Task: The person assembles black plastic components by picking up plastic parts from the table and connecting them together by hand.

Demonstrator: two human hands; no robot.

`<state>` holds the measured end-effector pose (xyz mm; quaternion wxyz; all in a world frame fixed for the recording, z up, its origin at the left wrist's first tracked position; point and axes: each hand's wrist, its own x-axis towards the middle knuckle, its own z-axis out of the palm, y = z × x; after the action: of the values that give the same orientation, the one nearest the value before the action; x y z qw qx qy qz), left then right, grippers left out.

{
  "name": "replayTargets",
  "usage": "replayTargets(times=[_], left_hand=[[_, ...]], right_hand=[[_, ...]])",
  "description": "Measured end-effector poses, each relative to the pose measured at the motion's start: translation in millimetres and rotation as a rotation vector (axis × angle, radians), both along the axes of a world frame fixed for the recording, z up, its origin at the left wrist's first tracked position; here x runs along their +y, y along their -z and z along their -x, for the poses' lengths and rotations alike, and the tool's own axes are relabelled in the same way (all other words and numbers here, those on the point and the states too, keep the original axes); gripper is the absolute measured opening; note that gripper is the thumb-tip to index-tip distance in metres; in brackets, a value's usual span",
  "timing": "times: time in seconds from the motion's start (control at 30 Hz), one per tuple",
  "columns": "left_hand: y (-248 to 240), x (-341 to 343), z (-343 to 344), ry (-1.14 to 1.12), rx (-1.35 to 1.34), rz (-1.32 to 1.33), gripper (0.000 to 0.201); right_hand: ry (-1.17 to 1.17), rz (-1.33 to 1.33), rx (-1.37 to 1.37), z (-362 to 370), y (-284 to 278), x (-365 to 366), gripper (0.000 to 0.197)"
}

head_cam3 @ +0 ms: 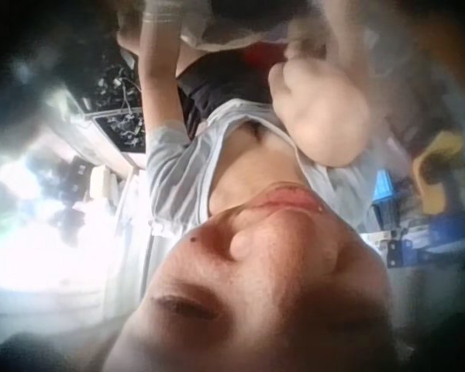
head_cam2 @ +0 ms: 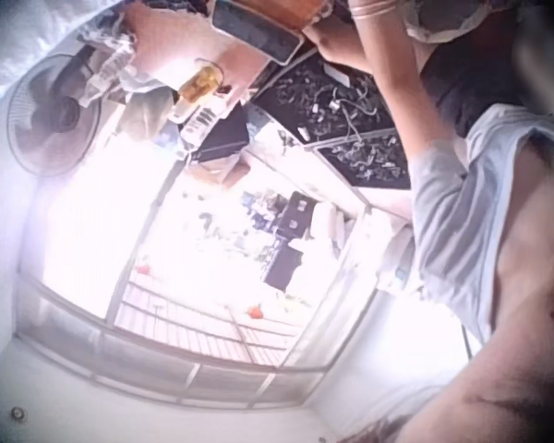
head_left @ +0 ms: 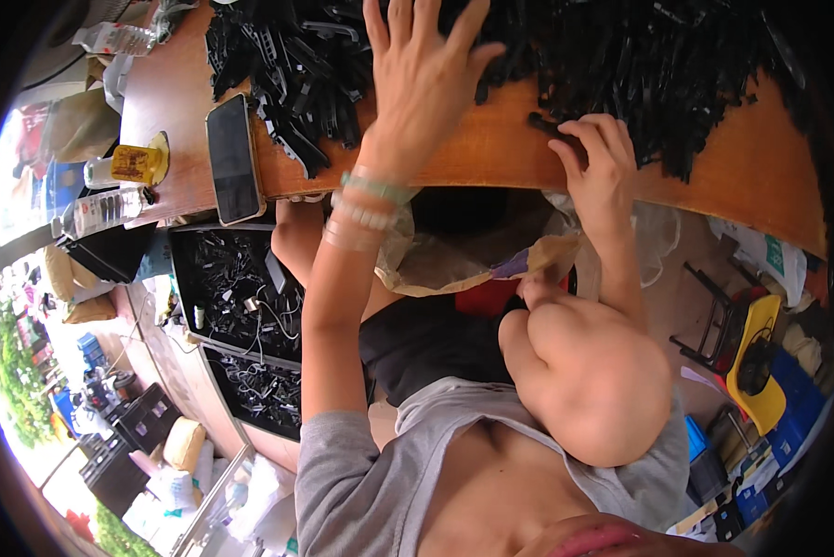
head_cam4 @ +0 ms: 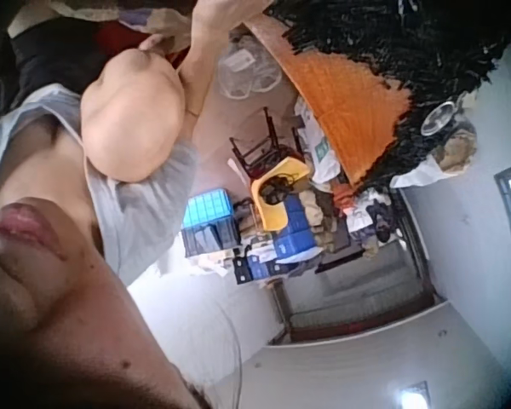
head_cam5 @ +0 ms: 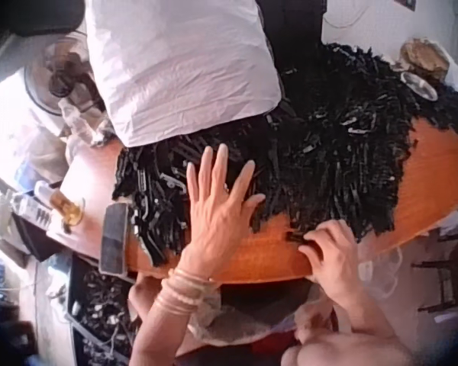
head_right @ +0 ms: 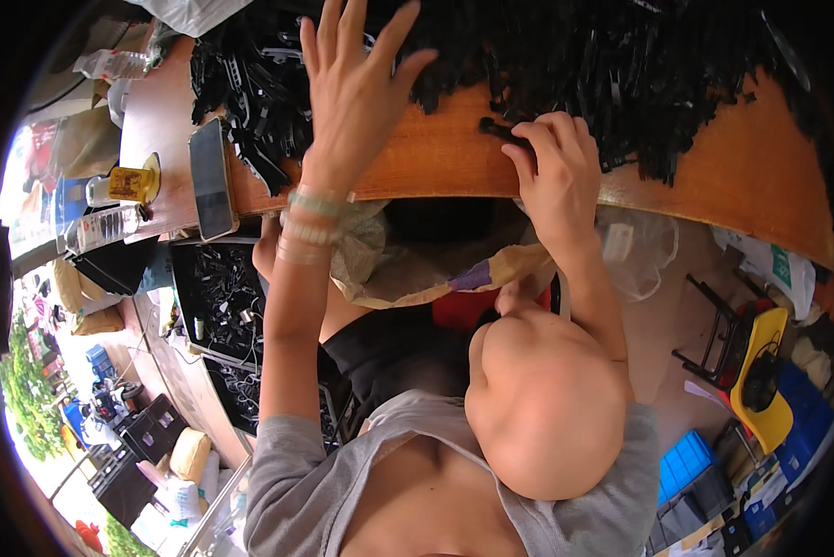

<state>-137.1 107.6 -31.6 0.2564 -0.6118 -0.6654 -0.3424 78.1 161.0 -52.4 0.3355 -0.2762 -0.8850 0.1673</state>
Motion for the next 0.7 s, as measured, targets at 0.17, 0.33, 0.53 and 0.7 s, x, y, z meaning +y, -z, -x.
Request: replayTargets(times=[0.17, 0.33, 0.53, 0.7], left_hand=[[12.3, 46.0, 19.0, -0.044, 0.054, -0.041, 0.054], [22.3, 18.5, 15.9, -0.040, 0.104, 0.230, 0.050], [36.3, -6.7, -5.9, 0.096, 0.047, 0.164, 0.035], [42.6, -11.1, -2.9, 0.159, -0.159, 0.051, 0.022]], right_hand=[[-0.023, -0.185, 0.024, 4.6, 3.3, -1.9, 0.019], [-0.344, 0.095, 0.173, 15.9, 10.1, -13.8, 0.017], [-0.416, 0.116, 0.174, 19.1, 14.3, -8.0, 0.021], [-0.454, 0.237, 0.156, 18.1, 13.1, -3.5, 0.017]])
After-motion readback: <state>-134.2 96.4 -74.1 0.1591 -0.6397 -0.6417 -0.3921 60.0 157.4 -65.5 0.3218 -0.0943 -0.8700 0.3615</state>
